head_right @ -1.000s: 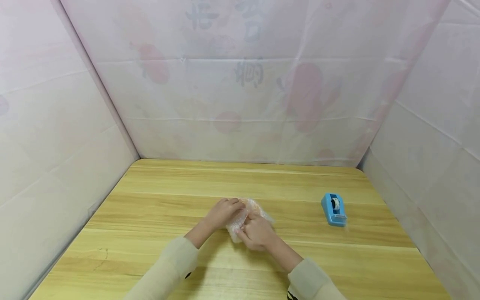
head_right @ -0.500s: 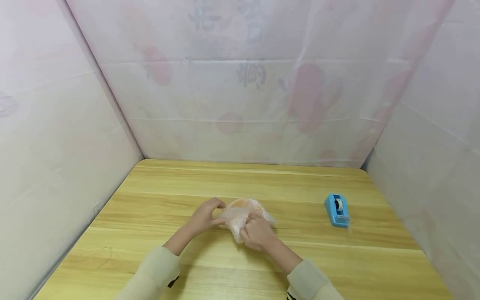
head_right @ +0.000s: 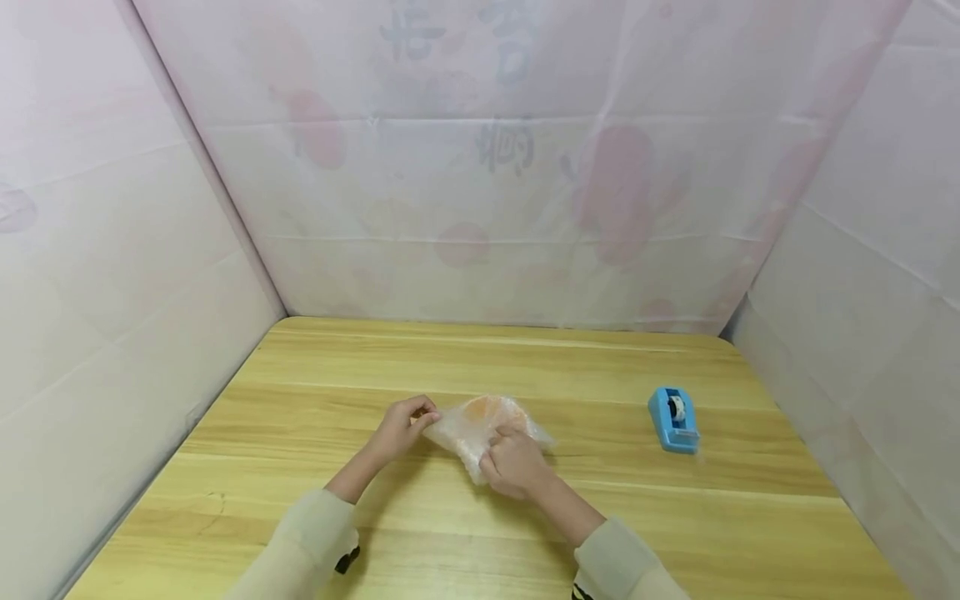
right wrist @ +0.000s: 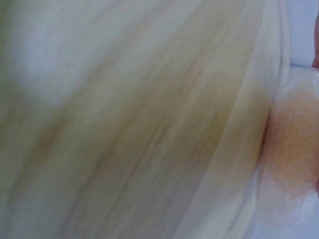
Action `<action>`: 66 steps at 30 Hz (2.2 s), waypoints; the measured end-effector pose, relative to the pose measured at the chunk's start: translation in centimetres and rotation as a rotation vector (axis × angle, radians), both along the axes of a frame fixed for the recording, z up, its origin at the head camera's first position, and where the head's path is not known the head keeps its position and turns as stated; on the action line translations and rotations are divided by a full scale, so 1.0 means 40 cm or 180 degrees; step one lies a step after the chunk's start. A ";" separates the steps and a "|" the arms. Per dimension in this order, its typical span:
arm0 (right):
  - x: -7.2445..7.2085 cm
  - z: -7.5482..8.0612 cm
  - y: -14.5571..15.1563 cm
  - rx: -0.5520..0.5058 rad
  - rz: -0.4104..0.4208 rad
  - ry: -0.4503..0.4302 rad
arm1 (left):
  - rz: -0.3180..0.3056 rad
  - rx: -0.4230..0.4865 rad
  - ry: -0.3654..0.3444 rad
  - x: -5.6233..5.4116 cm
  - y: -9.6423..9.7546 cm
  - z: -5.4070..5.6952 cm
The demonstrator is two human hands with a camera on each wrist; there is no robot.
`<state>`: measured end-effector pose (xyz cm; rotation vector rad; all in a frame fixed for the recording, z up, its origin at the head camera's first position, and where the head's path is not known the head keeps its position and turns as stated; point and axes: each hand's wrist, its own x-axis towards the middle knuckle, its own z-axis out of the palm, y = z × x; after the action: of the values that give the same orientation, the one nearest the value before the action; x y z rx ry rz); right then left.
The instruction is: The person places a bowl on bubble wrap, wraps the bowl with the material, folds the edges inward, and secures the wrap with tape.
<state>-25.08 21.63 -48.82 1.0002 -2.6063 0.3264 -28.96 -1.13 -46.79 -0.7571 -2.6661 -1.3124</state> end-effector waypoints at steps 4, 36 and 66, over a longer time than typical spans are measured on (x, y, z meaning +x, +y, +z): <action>0.000 0.001 -0.003 0.0020 -0.0022 -0.0009 | 0.0040 0.0038 -0.0114 -0.007 0.004 -0.010; 0.007 0.003 0.002 -0.0098 0.0064 0.0034 | 0.1072 -0.0613 0.1084 0.001 0.148 -0.016; -0.006 -0.014 0.032 0.0085 0.0484 0.0296 | -0.0926 -0.2654 0.1395 0.096 0.147 0.014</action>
<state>-25.32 22.93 -49.37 1.1967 -2.4640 0.2752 -25.12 4.75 -46.24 -1.3451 -2.7112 0.0535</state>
